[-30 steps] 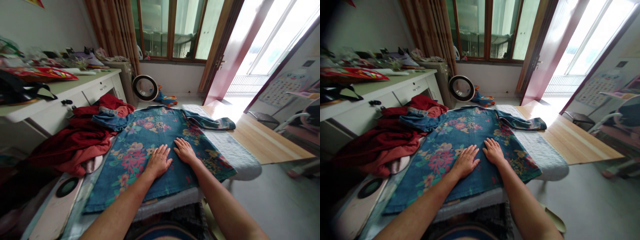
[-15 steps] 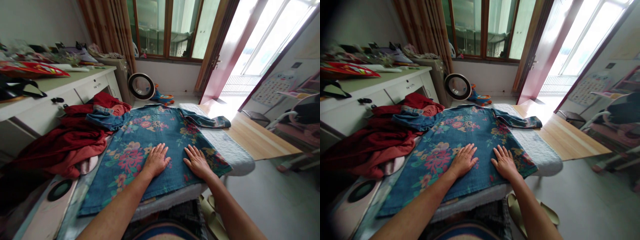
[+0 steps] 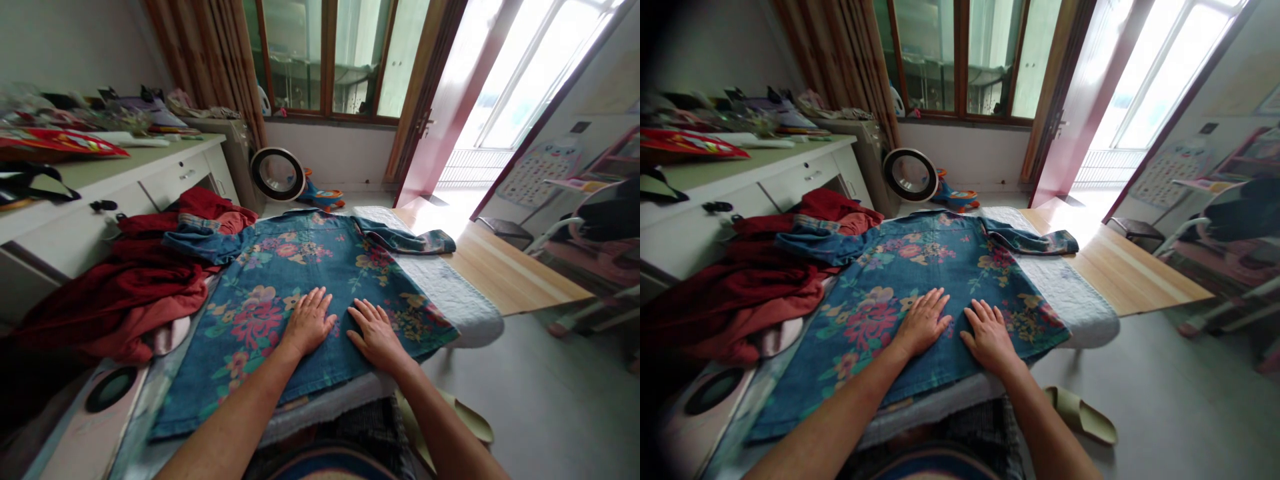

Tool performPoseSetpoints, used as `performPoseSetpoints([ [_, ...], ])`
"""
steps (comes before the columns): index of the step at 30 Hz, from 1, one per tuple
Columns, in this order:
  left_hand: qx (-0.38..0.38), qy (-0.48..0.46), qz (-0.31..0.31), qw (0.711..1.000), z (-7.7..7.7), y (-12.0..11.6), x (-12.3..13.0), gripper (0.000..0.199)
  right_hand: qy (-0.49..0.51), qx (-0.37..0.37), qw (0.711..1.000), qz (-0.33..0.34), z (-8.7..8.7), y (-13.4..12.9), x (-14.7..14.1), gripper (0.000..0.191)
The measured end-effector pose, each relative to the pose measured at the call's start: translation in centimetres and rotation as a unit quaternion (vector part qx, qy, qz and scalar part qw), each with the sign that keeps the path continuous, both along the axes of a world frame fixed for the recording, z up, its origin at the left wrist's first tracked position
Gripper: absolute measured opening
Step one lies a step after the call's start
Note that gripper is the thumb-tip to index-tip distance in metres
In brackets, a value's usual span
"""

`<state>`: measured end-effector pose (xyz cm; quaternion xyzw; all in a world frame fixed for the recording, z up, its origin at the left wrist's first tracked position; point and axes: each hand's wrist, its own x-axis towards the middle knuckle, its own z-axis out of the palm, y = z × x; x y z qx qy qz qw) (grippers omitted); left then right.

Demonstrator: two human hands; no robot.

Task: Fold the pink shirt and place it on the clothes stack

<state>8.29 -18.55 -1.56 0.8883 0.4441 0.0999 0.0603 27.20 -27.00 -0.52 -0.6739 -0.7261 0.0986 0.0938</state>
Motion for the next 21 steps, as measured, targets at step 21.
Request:
performPoseSetpoints([
  [21,0.006,0.013,-0.001,1.0,-0.5,0.3,-0.1,0.055,0.047,0.081,0.994,-0.063,-0.3,-0.4,6.1,0.047],
])
